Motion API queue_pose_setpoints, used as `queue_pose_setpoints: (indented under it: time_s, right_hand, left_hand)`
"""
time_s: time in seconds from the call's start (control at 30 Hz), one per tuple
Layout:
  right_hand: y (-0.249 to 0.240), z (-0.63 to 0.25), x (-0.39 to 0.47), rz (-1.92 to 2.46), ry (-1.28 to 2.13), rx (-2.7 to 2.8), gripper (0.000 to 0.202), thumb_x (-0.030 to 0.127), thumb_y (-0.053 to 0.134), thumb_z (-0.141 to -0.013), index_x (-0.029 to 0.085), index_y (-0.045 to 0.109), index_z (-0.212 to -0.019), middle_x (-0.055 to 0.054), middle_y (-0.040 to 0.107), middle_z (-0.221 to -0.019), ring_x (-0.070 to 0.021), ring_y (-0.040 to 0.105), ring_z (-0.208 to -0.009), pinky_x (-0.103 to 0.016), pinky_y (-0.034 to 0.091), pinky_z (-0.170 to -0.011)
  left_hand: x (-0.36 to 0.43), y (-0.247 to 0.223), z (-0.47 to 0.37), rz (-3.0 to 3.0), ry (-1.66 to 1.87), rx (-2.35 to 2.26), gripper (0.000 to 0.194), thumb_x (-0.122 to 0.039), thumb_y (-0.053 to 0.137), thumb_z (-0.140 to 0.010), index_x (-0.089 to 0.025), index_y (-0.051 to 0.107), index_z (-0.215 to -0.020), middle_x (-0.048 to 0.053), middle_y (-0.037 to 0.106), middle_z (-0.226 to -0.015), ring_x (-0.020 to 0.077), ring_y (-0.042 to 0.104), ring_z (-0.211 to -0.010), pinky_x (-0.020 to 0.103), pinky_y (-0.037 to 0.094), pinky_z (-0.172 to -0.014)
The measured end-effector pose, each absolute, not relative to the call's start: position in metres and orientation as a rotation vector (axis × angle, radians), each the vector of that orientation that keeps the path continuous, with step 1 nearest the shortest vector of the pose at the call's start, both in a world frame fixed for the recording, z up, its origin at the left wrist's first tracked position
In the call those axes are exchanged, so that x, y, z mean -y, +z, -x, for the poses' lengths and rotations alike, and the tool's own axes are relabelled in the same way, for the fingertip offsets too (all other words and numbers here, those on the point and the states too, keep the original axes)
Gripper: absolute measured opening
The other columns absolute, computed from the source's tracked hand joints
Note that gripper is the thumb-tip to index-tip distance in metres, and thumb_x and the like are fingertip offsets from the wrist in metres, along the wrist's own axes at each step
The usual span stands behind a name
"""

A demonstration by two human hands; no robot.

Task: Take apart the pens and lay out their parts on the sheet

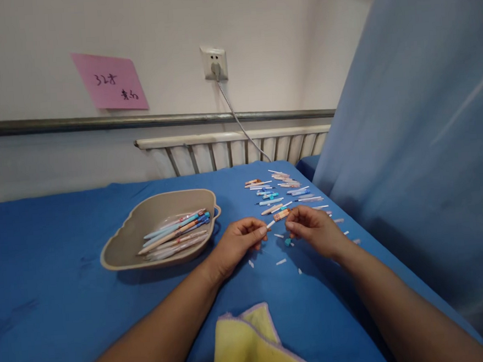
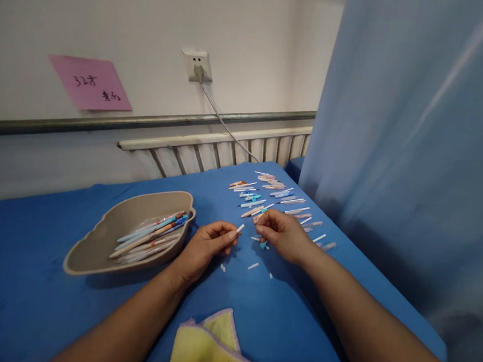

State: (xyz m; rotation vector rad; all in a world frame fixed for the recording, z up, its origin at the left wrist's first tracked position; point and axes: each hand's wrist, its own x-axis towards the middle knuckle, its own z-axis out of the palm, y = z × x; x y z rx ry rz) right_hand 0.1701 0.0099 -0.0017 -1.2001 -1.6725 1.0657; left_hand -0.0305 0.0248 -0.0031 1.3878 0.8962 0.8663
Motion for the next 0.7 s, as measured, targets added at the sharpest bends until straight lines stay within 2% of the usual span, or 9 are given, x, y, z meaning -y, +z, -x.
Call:
queue_pose_setpoints:
  time_s: [0.1,0.2,0.4,0.7]
  right_hand:
    - [0.0001,-0.1647,-0.01,1.095,1.106,1.508,0.018,0.035,0.058,-0.076,0.018,0.053,-0.075,0.003,0.053,-0.063,-0.0105,0.052,-0.055,-0.024,0.042,-0.055]
    - [0.0008,-0.1621,-0.0091,1.025,1.12,1.451,0.019,0.036,0.062,-0.074,0.018,0.056,-0.075,0.002,0.057,-0.066,-0.0109,0.053,-0.056,-0.025,0.043,-0.056]
    - [-0.0026,-0.1631,-0.0083,1.005,1.141,1.498,0.016,0.032,0.062,-0.074,0.019,0.059,-0.082,0.001,0.058,-0.071,-0.0119,0.054,-0.062,-0.026,0.044,-0.059]
    - [-0.0013,-0.1625,-0.0053,1.028,1.039,1.619,0.006,0.024,0.059,-0.077,0.018,0.06,-0.077,0.002,0.058,-0.07,-0.0113,0.054,-0.063,-0.025,0.043,-0.061]
  left_hand:
    - [-0.0226,-0.0059,0.0279,-1.424,0.817,-0.884,0.024,-0.037,0.065,-0.071,-0.014,0.063,-0.076,-0.001,0.058,-0.063,0.0065,0.046,-0.05,0.019,0.033,-0.049]
    - [-0.0224,-0.0084,0.0274,-1.438,0.784,-0.87,0.025,-0.037,0.065,-0.071,-0.013,0.063,-0.075,-0.002,0.058,-0.061,0.0063,0.045,-0.049,0.019,0.034,-0.049]
    - [-0.0246,-0.0107,0.029,-1.47,0.768,-0.865,0.024,-0.037,0.064,-0.071,-0.013,0.063,-0.078,-0.001,0.059,-0.064,0.007,0.046,-0.051,0.019,0.034,-0.05]
    - [-0.024,-0.0105,0.028,-1.462,0.773,-0.873,0.025,-0.037,0.064,-0.071,-0.013,0.063,-0.077,-0.001,0.059,-0.063,0.007,0.046,-0.05,0.019,0.034,-0.05]
